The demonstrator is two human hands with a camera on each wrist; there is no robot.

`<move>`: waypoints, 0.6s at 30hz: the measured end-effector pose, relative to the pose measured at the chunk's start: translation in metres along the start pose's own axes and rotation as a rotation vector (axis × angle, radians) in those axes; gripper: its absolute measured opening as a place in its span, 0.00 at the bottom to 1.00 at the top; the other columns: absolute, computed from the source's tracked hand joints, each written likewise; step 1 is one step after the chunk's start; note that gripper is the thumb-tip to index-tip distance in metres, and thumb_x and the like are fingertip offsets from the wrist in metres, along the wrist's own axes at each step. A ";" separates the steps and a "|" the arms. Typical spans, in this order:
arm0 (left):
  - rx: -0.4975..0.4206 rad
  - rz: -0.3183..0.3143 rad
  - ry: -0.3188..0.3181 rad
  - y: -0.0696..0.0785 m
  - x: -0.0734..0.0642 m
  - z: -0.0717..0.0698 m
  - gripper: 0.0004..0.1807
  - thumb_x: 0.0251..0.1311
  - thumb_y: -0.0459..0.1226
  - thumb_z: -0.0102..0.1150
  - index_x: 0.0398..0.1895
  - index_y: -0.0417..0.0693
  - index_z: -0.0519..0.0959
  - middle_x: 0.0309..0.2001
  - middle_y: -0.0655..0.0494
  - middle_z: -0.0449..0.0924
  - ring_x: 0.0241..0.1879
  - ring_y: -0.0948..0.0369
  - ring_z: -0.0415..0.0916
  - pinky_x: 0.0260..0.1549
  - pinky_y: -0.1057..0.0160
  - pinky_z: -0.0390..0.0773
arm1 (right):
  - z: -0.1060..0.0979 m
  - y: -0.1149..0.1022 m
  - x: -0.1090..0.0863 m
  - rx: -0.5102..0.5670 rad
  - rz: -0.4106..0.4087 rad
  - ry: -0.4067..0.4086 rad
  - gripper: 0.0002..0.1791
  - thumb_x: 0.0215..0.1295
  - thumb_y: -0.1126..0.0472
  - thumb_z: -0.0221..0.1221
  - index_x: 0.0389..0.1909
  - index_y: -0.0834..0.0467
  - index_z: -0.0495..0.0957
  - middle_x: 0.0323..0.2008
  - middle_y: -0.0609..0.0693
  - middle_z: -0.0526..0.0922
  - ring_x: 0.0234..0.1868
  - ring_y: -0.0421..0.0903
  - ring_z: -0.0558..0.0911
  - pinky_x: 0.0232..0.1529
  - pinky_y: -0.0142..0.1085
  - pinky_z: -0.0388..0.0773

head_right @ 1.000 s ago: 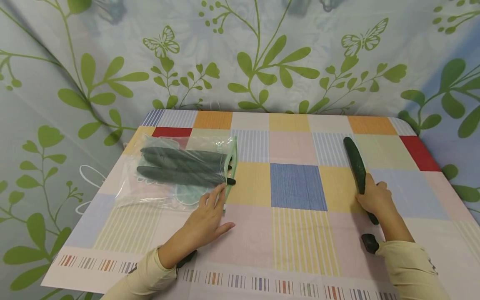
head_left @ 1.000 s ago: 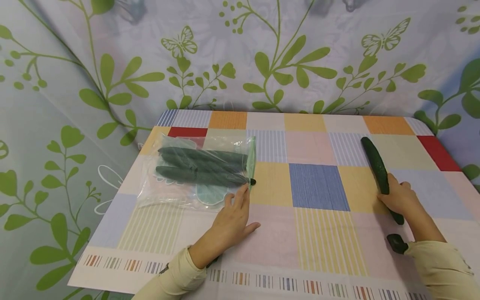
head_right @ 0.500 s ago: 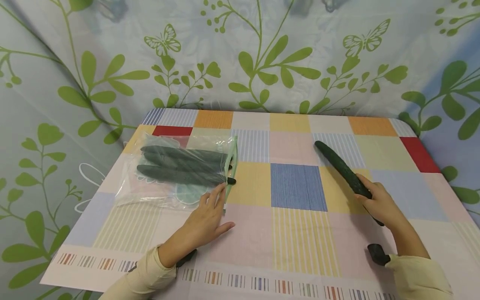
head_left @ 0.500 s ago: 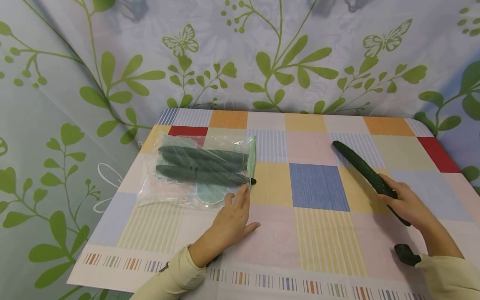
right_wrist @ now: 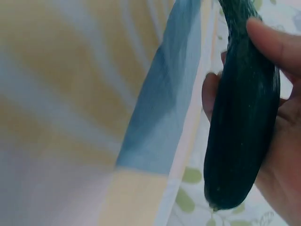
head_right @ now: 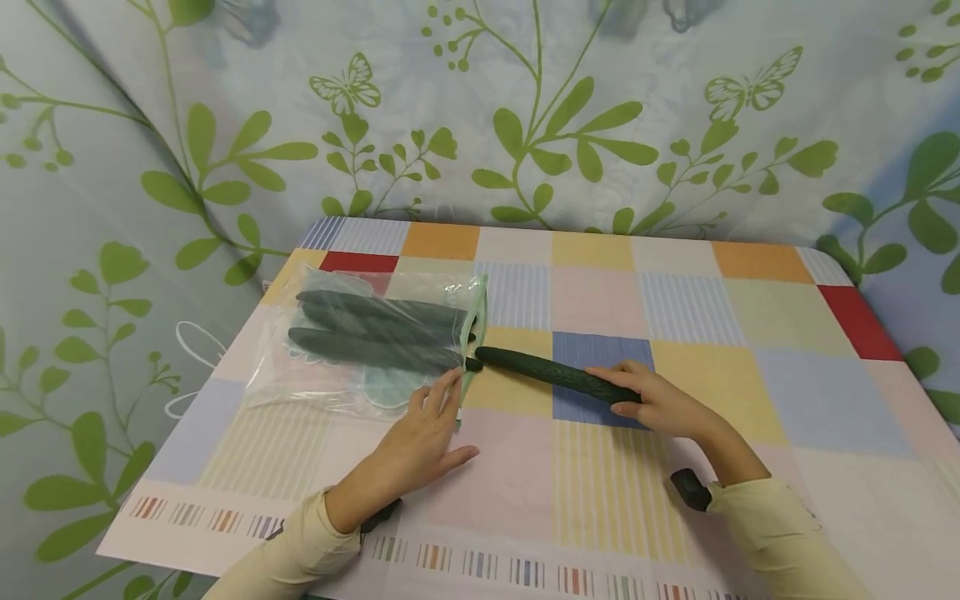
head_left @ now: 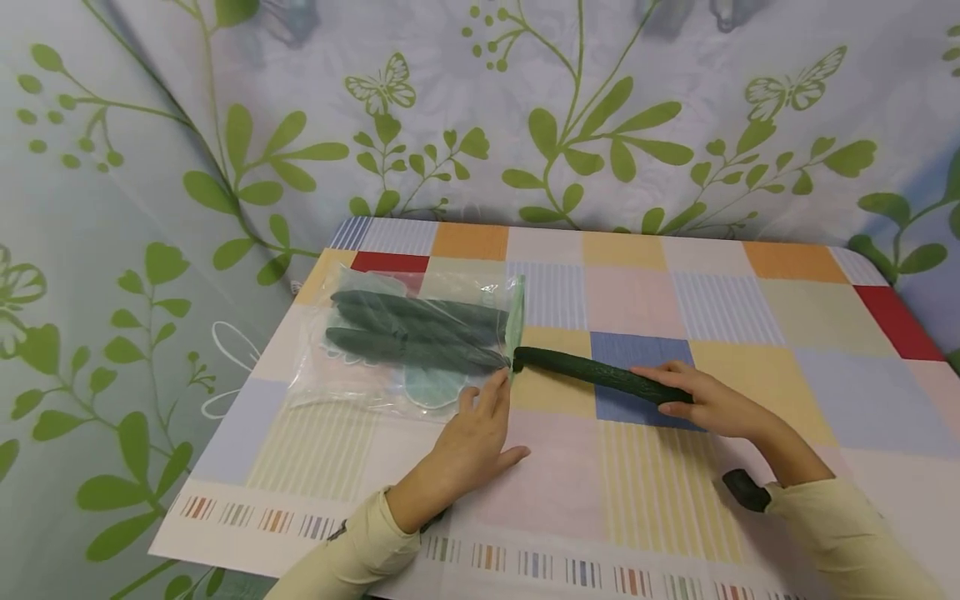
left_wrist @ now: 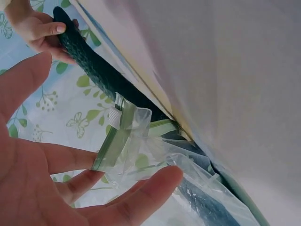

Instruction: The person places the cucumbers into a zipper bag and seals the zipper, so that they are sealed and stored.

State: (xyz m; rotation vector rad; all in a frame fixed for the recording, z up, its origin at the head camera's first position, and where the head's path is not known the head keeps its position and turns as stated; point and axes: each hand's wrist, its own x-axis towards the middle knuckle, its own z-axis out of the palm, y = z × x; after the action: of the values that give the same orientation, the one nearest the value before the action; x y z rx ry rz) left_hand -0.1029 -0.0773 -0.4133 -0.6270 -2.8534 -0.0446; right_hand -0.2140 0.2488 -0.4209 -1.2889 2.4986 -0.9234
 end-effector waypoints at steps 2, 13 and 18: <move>0.012 0.004 0.002 0.000 0.000 0.000 0.48 0.49 0.58 0.60 0.61 0.28 0.61 0.63 0.42 0.57 0.46 0.47 0.66 0.37 0.65 0.77 | 0.002 0.001 0.009 0.033 -0.002 -0.044 0.30 0.60 0.69 0.55 0.64 0.61 0.61 0.44 0.51 0.70 0.39 0.31 0.66 0.32 0.29 0.66; 0.043 0.021 0.029 -0.001 -0.001 0.001 0.47 0.48 0.59 0.60 0.60 0.29 0.64 0.63 0.41 0.56 0.49 0.46 0.67 0.45 0.61 0.75 | 0.007 -0.002 0.068 0.073 -0.039 -0.239 0.29 0.62 0.64 0.54 0.65 0.56 0.61 0.46 0.48 0.71 0.42 0.37 0.68 0.42 0.34 0.68; 0.002 -0.012 -0.013 -0.001 -0.001 -0.001 0.47 0.49 0.58 0.59 0.62 0.30 0.61 0.65 0.43 0.54 0.49 0.46 0.66 0.35 0.64 0.78 | 0.019 -0.006 0.096 0.116 -0.083 -0.256 0.29 0.62 0.65 0.54 0.65 0.58 0.61 0.51 0.52 0.72 0.48 0.41 0.70 0.47 0.37 0.69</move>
State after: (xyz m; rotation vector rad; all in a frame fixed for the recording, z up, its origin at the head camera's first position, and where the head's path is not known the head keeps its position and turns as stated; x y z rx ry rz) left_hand -0.1025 -0.0783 -0.4125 -0.6123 -2.8692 -0.0400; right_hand -0.2602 0.1623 -0.4207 -1.3861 2.1815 -0.8468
